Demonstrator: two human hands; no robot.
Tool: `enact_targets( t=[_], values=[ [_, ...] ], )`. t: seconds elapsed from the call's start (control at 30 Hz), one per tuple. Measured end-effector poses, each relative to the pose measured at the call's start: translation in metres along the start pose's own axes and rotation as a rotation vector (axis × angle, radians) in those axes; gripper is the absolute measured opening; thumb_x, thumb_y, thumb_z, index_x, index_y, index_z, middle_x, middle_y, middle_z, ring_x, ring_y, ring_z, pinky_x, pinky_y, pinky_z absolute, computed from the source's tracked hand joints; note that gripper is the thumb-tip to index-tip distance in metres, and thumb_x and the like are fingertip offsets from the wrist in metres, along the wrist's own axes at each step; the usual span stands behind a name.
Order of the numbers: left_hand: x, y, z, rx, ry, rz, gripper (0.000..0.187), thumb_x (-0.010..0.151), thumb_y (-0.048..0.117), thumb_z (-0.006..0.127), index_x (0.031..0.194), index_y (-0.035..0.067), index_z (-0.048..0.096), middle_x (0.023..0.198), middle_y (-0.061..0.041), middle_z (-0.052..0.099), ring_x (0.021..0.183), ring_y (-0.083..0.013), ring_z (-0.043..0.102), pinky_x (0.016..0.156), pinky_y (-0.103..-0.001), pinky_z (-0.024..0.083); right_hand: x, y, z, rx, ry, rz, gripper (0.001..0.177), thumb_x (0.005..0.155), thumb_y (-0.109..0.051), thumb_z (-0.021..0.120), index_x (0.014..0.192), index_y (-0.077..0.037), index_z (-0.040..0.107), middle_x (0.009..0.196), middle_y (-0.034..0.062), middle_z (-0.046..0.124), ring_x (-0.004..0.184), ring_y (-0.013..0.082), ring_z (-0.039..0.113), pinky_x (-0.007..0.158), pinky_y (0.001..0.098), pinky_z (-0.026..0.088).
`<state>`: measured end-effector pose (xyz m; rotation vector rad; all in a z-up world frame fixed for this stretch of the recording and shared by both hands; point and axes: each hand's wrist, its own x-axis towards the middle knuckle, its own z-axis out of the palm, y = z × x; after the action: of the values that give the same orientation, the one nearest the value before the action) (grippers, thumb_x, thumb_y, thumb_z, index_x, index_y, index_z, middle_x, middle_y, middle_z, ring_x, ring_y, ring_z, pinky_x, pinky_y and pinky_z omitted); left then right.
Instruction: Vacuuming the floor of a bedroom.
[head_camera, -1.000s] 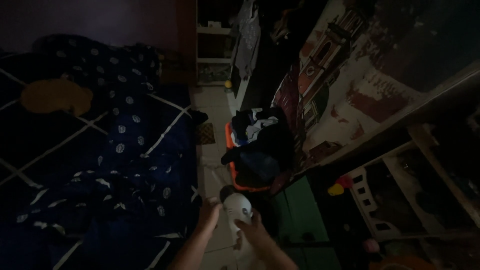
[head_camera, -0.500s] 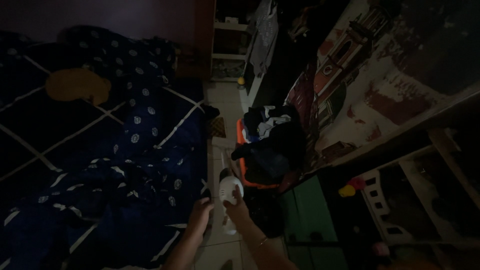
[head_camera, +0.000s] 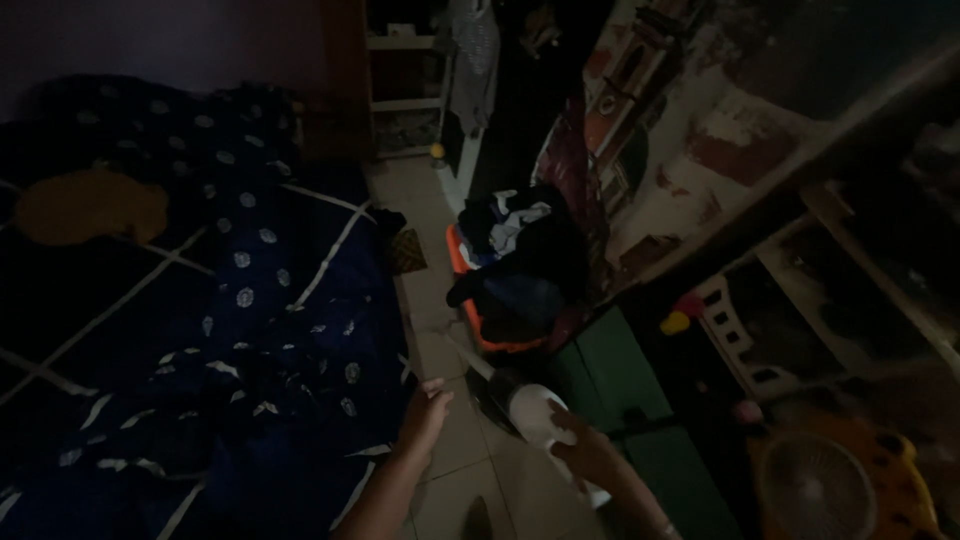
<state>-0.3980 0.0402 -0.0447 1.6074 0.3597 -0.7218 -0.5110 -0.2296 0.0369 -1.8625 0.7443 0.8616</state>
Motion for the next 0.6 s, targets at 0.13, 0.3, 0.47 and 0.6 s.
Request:
enact_targets(
  t=[0.13,0.3,0.47,0.6],
  values=[
    [0.017,-0.03,0.004,0.04,-0.062,0.085,0.058,0.094,0.032,0.061,0.148,0.011,0.049,0.147,-0.012,0.056,0.126,-0.03,0.062,0.103,-0.04,0.051,-0.036,0.027,-0.005,-0.081,0.071,-0.08,0.08,0.096,-0.016,0.064,0.164,-0.032,0.027,0.164,0.0045,0.044,0.139,0.0214,0.051,0.105,0.0333,0.045],
    [0.002,-0.044,-0.003,0.011,-0.139,0.045,0.06,0.093,0.03,0.063,0.148,0.012,0.048,0.149,-0.012,0.054,0.125,-0.0272,0.061,0.102,-0.038,0.051,-0.099,0.005,0.013,-0.077,0.017,0.072,0.076,0.095,-0.015,0.059,0.162,-0.033,0.029,0.16,0.0039,0.048,0.111,0.029,0.066,0.086,0.0359,0.055],
    [-0.037,-0.053,-0.012,0.085,-0.113,-0.035,0.06,0.093,0.031,0.062,0.149,0.015,0.049,0.144,-0.01,0.059,0.118,-0.0251,0.063,0.094,-0.041,0.056,-0.055,0.02,0.051,-0.022,0.087,0.002,0.074,0.096,-0.01,0.062,0.162,-0.031,0.032,0.162,0.0015,0.047,0.118,0.0311,0.064,0.084,0.038,0.055],
    [-0.051,-0.056,-0.007,0.099,-0.098,-0.102,0.06,0.096,0.033,0.059,0.152,0.018,0.045,0.141,-0.008,0.06,0.111,-0.0225,0.064,0.084,-0.039,0.057,-0.059,-0.035,0.081,-0.024,0.148,-0.102,0.076,0.095,-0.008,0.058,0.161,-0.031,0.029,0.161,-0.0014,0.044,0.124,0.02,0.064,0.088,0.0367,0.06]
  ],
)
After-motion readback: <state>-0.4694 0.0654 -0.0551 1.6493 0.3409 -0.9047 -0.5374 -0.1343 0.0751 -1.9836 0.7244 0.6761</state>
